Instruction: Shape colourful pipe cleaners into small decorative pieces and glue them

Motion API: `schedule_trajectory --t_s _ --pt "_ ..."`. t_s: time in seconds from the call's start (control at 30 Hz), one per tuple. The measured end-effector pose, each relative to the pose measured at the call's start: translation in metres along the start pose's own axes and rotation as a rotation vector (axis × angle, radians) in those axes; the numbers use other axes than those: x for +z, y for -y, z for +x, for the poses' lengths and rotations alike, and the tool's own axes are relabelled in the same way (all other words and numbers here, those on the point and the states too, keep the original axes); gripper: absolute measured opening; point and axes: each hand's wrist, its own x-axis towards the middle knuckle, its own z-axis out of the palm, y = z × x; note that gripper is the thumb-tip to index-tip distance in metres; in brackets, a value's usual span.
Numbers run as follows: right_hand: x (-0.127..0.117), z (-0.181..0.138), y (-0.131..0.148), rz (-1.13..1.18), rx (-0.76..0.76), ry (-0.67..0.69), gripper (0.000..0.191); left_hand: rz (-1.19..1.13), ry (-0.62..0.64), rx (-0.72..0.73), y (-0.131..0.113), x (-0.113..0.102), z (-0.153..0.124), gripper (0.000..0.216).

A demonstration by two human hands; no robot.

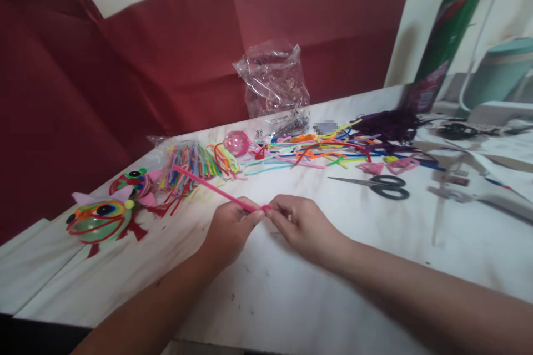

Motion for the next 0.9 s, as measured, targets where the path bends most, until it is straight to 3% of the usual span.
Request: schedule_trajectory --t_s 0.1,0.2,0.27,0.4,0.5,0.6,0.77,0.9 --pt "-0.007 0.001 0.001 -0.210 -0.079 0.056 0.021 0.188 0.024 0.087 -0.003 -0.004 0.001 0.009" --pt "-0.011 0.002 0.000 -0.228 -0.120 0.134 0.019 0.232 0.115 0.117 -0.003 -0.007 0.003 0.009" --pt "-0.011 0.004 0.000 -0.103 -0.060 0.151 0.021 0.165 0.119 0.093 -0.002 -0.007 0.003 0.008" --pt "-0.004 0.005 0.001 0.283 0.127 0.080 0.027 -0.137 -0.009 -0.036 0.001 -0.002 0.002 0.010" --pt "0.000 0.004 0.001 0.341 0.120 0.010 0.027 -0.265 -0.016 -0.062 0.002 0.003 0.002 0.009" --pt "0.001 0.002 -0.001 0.203 0.061 -0.003 0.025 -0.183 0.013 -0.060 0.002 0.004 0.002 0.008" --pt "-0.006 0.002 -0.005 -0.233 -0.138 0.060 0.018 0.166 0.020 0.048 0.003 0.000 0.003 0.008" --pt "-0.010 0.003 -0.005 -0.246 -0.172 0.140 0.015 0.237 0.101 0.141 0.003 -0.003 0.004 0.008"
